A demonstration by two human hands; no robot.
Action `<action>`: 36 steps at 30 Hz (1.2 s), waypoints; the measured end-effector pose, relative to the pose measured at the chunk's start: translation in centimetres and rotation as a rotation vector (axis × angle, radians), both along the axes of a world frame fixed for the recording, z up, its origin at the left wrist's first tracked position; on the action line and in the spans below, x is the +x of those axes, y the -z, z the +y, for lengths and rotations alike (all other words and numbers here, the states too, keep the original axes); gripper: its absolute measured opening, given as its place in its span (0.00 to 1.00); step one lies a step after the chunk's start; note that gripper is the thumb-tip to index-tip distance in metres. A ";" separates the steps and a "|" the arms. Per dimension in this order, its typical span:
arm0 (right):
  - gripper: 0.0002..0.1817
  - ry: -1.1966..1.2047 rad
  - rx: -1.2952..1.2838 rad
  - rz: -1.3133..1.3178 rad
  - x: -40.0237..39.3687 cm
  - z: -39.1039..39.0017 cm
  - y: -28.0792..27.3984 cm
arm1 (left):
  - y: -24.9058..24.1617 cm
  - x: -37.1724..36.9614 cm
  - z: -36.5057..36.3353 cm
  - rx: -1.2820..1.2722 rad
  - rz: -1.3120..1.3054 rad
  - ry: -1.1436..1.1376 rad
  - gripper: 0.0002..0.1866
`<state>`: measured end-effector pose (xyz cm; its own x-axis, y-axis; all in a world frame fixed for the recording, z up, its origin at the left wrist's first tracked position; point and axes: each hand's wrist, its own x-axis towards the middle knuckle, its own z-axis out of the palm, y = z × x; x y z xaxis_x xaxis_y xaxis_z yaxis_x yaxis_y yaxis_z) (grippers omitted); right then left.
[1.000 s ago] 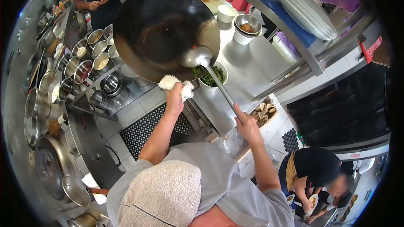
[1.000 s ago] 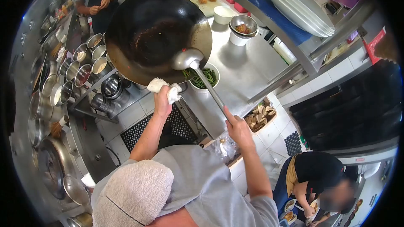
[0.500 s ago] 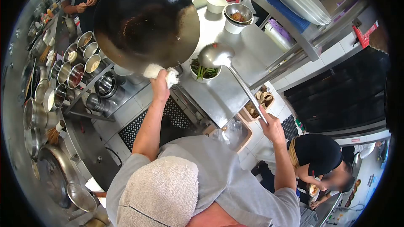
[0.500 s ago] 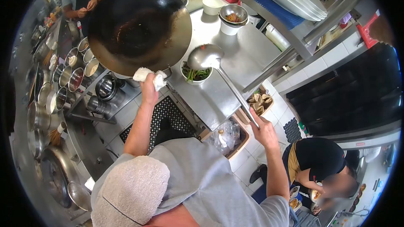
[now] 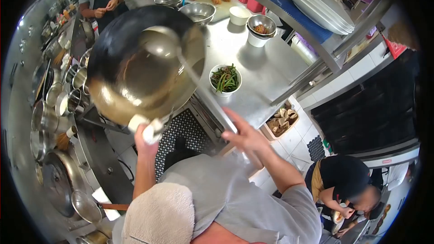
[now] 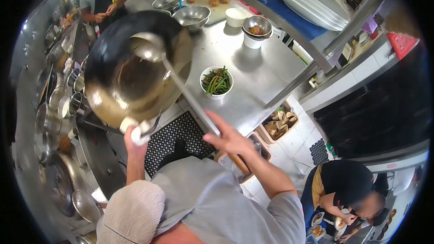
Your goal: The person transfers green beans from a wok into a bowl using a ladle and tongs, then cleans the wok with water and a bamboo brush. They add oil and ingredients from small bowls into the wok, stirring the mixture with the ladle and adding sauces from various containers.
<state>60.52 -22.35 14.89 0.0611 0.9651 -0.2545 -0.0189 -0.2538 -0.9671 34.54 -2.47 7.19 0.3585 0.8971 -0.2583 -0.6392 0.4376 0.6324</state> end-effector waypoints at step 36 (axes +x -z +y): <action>0.23 -0.795 -1.003 1.128 -65.8 49.5 7.7 | 5.9 -61.7 15.1 0.023 -0.321 -1.292 0.12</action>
